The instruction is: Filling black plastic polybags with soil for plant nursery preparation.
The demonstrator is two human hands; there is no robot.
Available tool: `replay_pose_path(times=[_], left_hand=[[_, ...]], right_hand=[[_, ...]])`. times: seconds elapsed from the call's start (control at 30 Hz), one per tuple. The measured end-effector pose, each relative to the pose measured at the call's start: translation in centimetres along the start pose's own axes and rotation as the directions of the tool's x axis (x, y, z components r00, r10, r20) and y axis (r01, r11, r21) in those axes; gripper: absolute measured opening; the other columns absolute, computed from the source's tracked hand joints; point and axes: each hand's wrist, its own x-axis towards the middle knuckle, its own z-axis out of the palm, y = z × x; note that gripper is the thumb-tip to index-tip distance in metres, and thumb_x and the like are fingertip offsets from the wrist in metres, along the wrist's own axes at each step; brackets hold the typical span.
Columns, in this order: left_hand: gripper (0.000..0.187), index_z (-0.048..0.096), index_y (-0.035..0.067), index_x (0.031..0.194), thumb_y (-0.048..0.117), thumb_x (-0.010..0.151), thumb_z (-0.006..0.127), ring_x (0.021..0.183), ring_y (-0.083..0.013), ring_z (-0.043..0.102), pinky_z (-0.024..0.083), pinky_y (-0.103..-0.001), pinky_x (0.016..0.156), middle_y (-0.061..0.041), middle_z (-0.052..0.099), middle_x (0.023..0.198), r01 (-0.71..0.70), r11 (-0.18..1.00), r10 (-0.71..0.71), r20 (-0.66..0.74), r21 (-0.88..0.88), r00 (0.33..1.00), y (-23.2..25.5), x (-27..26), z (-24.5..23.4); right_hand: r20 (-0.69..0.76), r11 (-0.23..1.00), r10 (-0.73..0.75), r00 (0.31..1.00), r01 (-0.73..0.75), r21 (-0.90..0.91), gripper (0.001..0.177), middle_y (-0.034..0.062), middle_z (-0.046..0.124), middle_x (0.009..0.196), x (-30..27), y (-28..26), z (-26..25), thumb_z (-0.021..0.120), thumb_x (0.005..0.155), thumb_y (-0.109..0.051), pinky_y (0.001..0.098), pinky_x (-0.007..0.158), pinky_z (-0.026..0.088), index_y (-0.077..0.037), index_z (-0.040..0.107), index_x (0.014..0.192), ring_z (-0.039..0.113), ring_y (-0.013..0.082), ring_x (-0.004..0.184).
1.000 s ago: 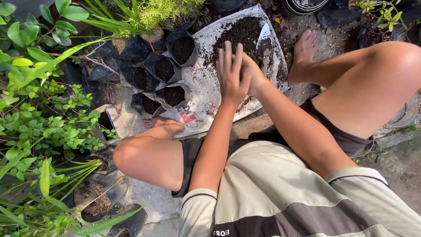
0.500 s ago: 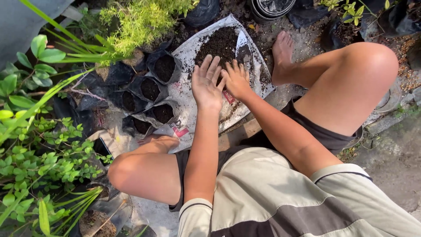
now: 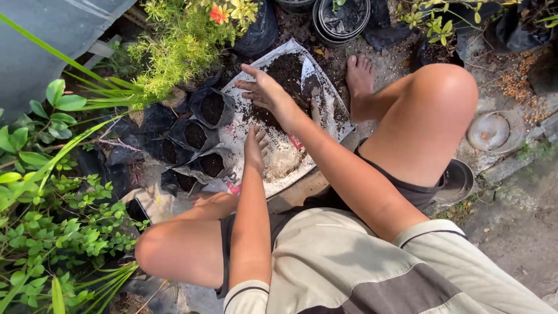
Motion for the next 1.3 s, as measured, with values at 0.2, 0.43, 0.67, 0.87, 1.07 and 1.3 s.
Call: replay_pose_path(times=[0.2, 0.43, 0.67, 0.87, 1.07, 1.3], left_hand=[[0.063, 0.06, 0.022, 0.137, 0.065, 0.091, 0.066, 0.12, -0.0259, 0.062, 0.038, -0.051, 0.112, -0.005, 0.064, 0.13, 0.053, 0.73, 0.032, 0.112, -0.681, 0.993, 10.0, -6.5, 6.8], [0.066, 0.026, 0.021, 0.165, 0.056, 0.11, 0.038, 0.157, -0.0398, 0.02, 0.012, -0.062, 0.126, -0.016, 0.023, 0.169, -0.832, 0.496, 0.819, 0.184, 0.249, 0.543, 10.6, -11.5, 8.5], [0.089, 0.036, 0.023, 0.16, 0.084, 0.096, 0.03, 0.151, -0.031, 0.035, 0.019, -0.055, 0.125, -0.009, 0.041, 0.162, -0.337, 0.716, 0.335, 0.122, 0.612, 0.934, 7.3, -3.5, 6.6], [0.077, 0.045, 0.01, 0.154, 0.067, 0.102, 0.043, 0.123, -0.04, 0.061, 0.038, -0.056, 0.105, -0.02, 0.054, 0.147, -0.091, 0.99, 0.114, 0.216, -0.111, 0.97, 8.2, 1.1, 13.0], [0.068, 0.042, 0.008, 0.156, 0.055, 0.106, 0.049, 0.139, -0.052, 0.045, 0.028, -0.065, 0.117, -0.023, 0.047, 0.153, -0.111, 0.988, 0.15, 0.454, -0.112, 0.879, 14.6, 2.1, 21.2], [0.058, 0.048, 0.013, 0.153, 0.043, 0.104, 0.059, 0.133, -0.04, 0.056, 0.036, -0.06, 0.114, -0.016, 0.046, 0.157, -0.241, 0.967, 0.181, 0.441, 0.083, 0.879, 16.3, 6.4, 26.2]], right_hand=[[-0.093, 0.738, 0.045, 0.995, -0.096, -0.668, 0.066, 0.0087, 0.036, 0.165, -0.6, 4.3, -2.2, 0.028, 0.107, -0.065, 0.06, 0.125, 0.013, -0.029, 0.038, 0.161, 0.028, 0.0391, 0.153], [-0.293, 0.861, 0.28, 0.914, -0.374, -0.344, 0.086, 0.0126, 0.045, 0.157, 1.1, 6.9, -6.8, 0.026, 0.097, -0.073, 0.0511, 0.112, 0.036, -0.014, 0.039, 0.158, 0.045, 0.0304, 0.141], [-0.232, 0.96, 0.27, 0.934, -0.244, 0.134, 0.084, 0.0264, 0.043, 0.154, -1.4, 2.7, -5.9, 0.047, 0.094, -0.079, 0.0626, 0.118, 0.029, -0.021, 0.048, 0.154, 0.038, 0.0544, 0.144], [-0.56, 0.925, 0.163, 0.812, -0.323, -0.199, 0.047, 0.0133, 0.067, 0.13, 1.5, 2.6, -11.8, 0.069, 0.098, -0.04, 0.0394, 0.082, 0.062, -0.018, 0.061, 0.138, 0.076, 0.0279, 0.095], [-0.786, 0.859, 0.053, 0.616, -0.429, -0.278, 0.048, 0.015, 0.067, 0.127, 5.0, 0.2, -21.9, 0.069, 0.096, -0.032, 0.0331, 0.078, 0.063, -0.012, 0.061, 0.139, 0.077, 0.0208, 0.091], [-0.819, 0.602, -0.021, 0.573, -0.647, -0.468, 0.06, 0.0115, 0.066, 0.128, 7.8, -1.8, -31.4, 0.067, 0.102, -0.035, 0.0492, 0.099, 0.055, -0.024, 0.04, 0.155, 0.067, 0.0293, 0.119]])
